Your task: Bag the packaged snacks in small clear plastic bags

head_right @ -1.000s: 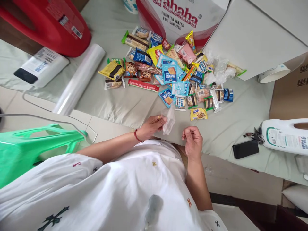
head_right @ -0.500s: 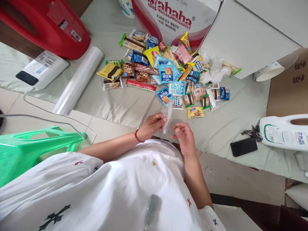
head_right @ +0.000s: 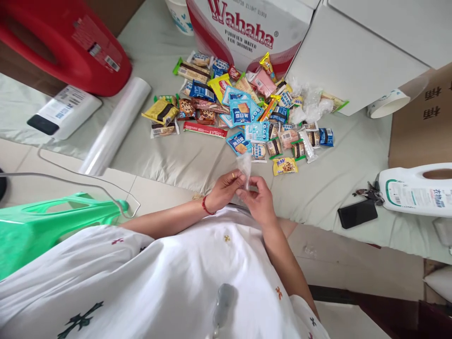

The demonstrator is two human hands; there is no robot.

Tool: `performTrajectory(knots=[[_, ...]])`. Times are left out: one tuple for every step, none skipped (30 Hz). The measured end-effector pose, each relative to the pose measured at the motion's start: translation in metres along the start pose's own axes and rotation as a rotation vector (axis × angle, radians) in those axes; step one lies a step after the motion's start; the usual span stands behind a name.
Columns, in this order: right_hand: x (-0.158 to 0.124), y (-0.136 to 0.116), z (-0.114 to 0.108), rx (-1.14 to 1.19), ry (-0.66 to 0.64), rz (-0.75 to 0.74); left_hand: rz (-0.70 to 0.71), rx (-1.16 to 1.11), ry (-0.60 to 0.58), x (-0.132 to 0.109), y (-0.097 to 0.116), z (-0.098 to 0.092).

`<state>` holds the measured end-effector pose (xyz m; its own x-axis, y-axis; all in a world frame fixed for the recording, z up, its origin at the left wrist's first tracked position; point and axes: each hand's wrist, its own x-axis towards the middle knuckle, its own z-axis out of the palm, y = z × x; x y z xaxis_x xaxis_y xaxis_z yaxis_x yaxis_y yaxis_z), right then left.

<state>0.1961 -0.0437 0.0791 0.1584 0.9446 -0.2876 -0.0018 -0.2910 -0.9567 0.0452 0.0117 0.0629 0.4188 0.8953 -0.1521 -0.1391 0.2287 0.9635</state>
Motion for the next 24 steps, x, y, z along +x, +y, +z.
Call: performTrajectory(knots=[[0.002, 0.000, 0.002, 0.005, 0.036, 0.000, -0.019, -0.034, 0.013, 0.001, -0.001, 0.001], [0.005, 0.001, 0.000, 0.031, 0.090, 0.008, -0.047, -0.074, 0.027, 0.002, -0.002, 0.001], [0.008, 0.002, -0.004, 0.070, 0.147, 0.023, -0.079, -0.112, 0.040, 0.004, -0.003, -0.001], [0.010, 0.002, -0.011, 0.112, 0.199, 0.043, -0.108, -0.142, 0.048, 0.005, -0.005, -0.005], [0.011, 0.003, -0.019, 0.148, 0.239, 0.066, -0.129, -0.166, 0.059, 0.007, -0.007, -0.010], [0.012, 0.005, -0.028, 0.171, 0.267, 0.089, -0.145, -0.192, 0.068, 0.007, -0.009, -0.016], [0.012, 0.007, -0.037, 0.182, 0.283, 0.110, -0.162, -0.228, 0.077, 0.008, -0.011, -0.023], [0.011, 0.009, -0.046, 0.179, 0.290, 0.130, -0.176, -0.274, 0.093, 0.008, -0.012, -0.029], [0.009, 0.011, -0.053, 0.161, 0.291, 0.145, -0.188, -0.324, 0.114, 0.007, -0.013, -0.035], [0.008, 0.014, -0.058, 0.127, 0.298, 0.151, -0.197, -0.371, 0.136, 0.007, -0.013, -0.040], [0.006, 0.016, -0.062, 0.079, 0.323, 0.142, -0.205, -0.406, 0.153, 0.006, -0.013, -0.044], [0.003, 0.017, -0.064, 0.023, 0.361, 0.118, -0.211, -0.427, 0.160, 0.005, -0.012, -0.046], [0.002, 0.018, -0.064, -0.033, 0.401, 0.082, -0.213, -0.435, 0.155, 0.004, -0.011, -0.047], [0.000, 0.017, -0.062, -0.085, 0.425, 0.040, -0.213, -0.439, 0.134, 0.002, -0.009, -0.047], [0.000, 0.015, -0.058, -0.131, 0.419, -0.005, -0.214, -0.444, 0.104, 0.001, -0.007, -0.046], [0.000, 0.013, -0.052, -0.170, 0.380, -0.044, -0.215, -0.453, 0.072, -0.001, -0.005, -0.043], [0.002, 0.010, -0.044, -0.200, 0.323, -0.074, -0.217, -0.465, 0.035, -0.002, -0.003, -0.040], [0.005, 0.008, -0.036, -0.222, 0.267, -0.092, -0.220, -0.479, -0.005, -0.004, 0.000, -0.036], [0.010, 0.006, -0.027, -0.231, 0.228, -0.099, -0.225, -0.492, -0.046, -0.006, 0.002, -0.032], [0.015, 0.005, -0.018, -0.219, 0.206, -0.094, -0.231, -0.504, -0.086, -0.007, 0.005, -0.028], [0.020, 0.006, -0.011, -0.182, 0.200, -0.077, -0.237, -0.513, -0.120, -0.009, 0.007, -0.026], [0.025, 0.006, -0.006, -0.128, 0.198, -0.048, -0.242, -0.521, -0.140, -0.010, 0.008, -0.024], [0.029, 0.008, -0.004, -0.068, 0.199, -0.014, -0.247, -0.528, -0.142, -0.011, 0.009, -0.025], [0.032, 0.009, -0.004, -0.012, 0.204, 0.017, -0.251, -0.533, -0.125, -0.011, 0.010, -0.027]])
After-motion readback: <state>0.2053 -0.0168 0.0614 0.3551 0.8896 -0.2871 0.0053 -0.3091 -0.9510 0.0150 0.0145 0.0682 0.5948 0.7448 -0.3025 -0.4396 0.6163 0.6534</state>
